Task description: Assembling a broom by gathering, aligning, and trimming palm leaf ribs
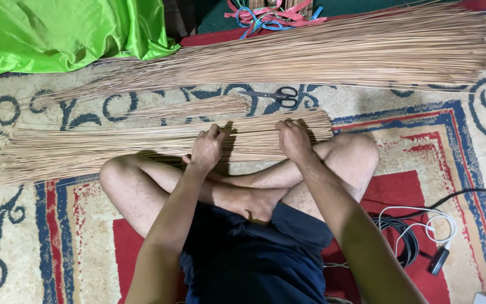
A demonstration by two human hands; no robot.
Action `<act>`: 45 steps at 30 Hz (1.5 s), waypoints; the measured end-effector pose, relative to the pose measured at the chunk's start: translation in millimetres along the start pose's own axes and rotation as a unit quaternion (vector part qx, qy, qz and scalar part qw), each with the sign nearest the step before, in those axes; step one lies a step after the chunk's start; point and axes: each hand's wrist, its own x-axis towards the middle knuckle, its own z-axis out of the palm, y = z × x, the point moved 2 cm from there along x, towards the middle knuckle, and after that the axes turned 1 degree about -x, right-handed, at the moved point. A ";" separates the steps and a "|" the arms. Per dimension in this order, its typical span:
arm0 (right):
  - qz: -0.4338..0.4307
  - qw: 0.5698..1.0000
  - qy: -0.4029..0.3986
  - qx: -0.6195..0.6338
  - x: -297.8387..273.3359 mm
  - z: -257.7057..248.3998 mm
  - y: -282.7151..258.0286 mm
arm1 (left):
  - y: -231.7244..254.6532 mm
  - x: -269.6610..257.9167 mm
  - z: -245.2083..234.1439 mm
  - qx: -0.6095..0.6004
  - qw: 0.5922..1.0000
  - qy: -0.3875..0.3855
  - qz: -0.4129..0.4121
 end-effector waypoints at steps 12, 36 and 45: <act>0.087 0.995 -0.024 -0.046 -5.6 11.0 7.0 | -16.2 2.3 60.1 0.032 0.997 0.054 0.053; -0.059 0.934 -0.271 -0.225 13.4 -13.5 -62.8 | 15.8 10.1 -14.6 0.101 0.947 -0.298 -0.068; -0.018 0.918 -0.339 -0.204 31.5 1.9 -48.4 | 1.4 11.5 24.5 0.102 0.948 -0.281 -0.108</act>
